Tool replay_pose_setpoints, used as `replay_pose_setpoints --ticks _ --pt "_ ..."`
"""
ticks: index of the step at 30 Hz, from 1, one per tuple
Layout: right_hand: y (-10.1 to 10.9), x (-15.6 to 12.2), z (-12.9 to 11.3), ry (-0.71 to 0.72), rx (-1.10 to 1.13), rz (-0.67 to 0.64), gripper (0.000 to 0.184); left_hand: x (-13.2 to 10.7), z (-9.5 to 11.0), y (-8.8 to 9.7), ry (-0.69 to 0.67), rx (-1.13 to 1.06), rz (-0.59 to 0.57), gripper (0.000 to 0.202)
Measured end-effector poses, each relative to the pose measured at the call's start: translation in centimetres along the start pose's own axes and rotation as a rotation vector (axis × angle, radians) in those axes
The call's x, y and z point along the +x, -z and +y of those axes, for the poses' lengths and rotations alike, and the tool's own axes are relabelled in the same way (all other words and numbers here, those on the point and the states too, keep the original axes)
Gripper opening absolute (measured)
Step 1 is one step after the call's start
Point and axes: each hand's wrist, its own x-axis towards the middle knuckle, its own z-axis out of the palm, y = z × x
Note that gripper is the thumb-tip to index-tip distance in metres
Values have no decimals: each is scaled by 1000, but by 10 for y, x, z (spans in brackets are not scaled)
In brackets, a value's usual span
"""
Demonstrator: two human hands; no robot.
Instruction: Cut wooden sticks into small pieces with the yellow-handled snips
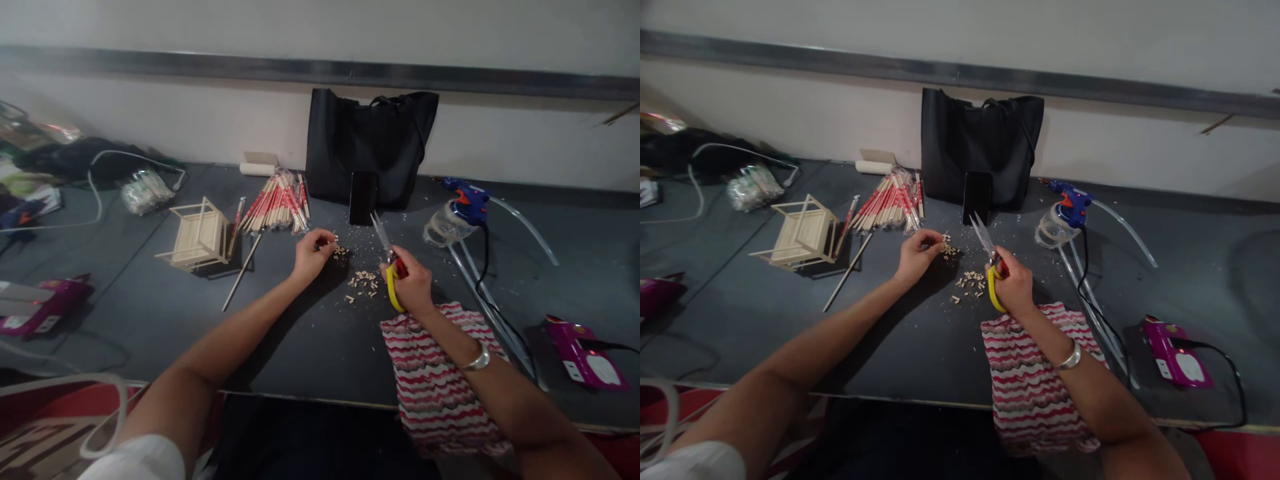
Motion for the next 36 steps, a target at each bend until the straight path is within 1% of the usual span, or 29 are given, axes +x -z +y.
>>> replay_pose_setpoints --ticks 2,4,10,13,16,18,20,24,26,31,36 --pt "0 0 -1 -32 24 21 35 4 -5 3 -42 143 1 14" --pt "0 0 -1 -61 56 41 37 5 -8 4 -87 258 -25 15" --pt "-3 1 -1 -137 125 65 40 4 -2 5 -179 573 -182 13" --pt "-3 1 0 -147 169 76 42 -1 2 2 -298 642 -231 10" --pt "-3 2 0 -137 179 81 42 -11 6 -3 -444 686 -322 14" --pt "-3 2 0 -137 179 74 42 -14 6 -6 -485 742 -373 16" --pt "-3 3 0 -145 183 62 41 -14 5 -5 -479 801 -376 17" --pt "-3 2 0 -163 193 40 39 -7 3 2 -436 826 -305 20" --pt "-3 3 0 -157 190 48 39 -6 3 2 -468 804 -328 23" --pt "-3 3 2 -170 179 29 41 -11 10 -8 -613 805 -538 35" --pt "-5 3 6 -207 231 26 45 -4 23 -19 -716 884 -807 34"
